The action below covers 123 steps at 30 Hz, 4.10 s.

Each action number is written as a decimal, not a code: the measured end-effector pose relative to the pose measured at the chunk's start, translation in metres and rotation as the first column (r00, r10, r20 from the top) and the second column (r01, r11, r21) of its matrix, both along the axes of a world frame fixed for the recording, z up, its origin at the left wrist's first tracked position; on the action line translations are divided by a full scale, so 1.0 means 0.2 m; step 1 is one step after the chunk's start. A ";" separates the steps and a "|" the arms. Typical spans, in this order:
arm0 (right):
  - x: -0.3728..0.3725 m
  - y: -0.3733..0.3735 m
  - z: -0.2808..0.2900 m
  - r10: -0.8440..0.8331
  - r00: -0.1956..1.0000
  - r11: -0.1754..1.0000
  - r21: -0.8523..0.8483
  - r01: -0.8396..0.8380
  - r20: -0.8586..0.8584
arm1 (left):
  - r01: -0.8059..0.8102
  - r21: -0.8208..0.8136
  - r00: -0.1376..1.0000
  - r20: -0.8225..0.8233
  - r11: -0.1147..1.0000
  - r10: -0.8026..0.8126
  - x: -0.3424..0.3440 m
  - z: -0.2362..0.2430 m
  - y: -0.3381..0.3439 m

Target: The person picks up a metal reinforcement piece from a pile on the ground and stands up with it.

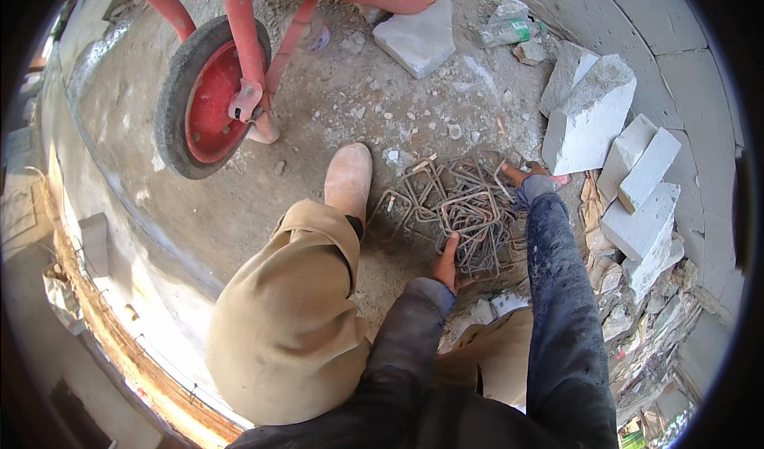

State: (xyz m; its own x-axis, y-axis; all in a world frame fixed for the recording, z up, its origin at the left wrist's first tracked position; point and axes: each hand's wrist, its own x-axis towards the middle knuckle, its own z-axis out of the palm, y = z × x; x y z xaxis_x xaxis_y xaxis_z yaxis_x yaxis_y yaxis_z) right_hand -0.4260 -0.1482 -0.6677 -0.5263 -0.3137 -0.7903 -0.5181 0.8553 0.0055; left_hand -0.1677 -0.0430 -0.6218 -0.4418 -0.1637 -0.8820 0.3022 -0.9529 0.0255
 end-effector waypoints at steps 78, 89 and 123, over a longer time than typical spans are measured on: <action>0.19 0.53 0.27 -0.059 0.471 -0.014 -0.472 0.881 0.880 | 0.546 -0.818 0.836 0.518 0.184 -0.179 -0.26 0.10 -0.64; 0.13 0.55 0.30 -0.381 0.485 0.289 -0.397 0.871 0.787 | 0.667 -0.745 0.741 0.666 -0.017 -0.085 -0.31 0.14 -0.59; 0.05 0.07 0.47 0.151 0.986 0.907 -0.386 -0.166 -0.069 | 0.558 -0.820 0.827 0.539 0.127 -0.158 -0.28 0.15 -0.57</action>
State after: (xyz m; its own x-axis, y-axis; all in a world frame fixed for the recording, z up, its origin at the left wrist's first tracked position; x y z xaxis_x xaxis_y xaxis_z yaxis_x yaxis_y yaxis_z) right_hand -0.4160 -0.1350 -0.5728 -0.4707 -0.6743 -0.5691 -0.6528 0.7000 -0.2895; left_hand -0.2233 -0.1561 -0.5923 -0.5109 -0.8146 -0.2746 -0.2806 -0.1440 0.9490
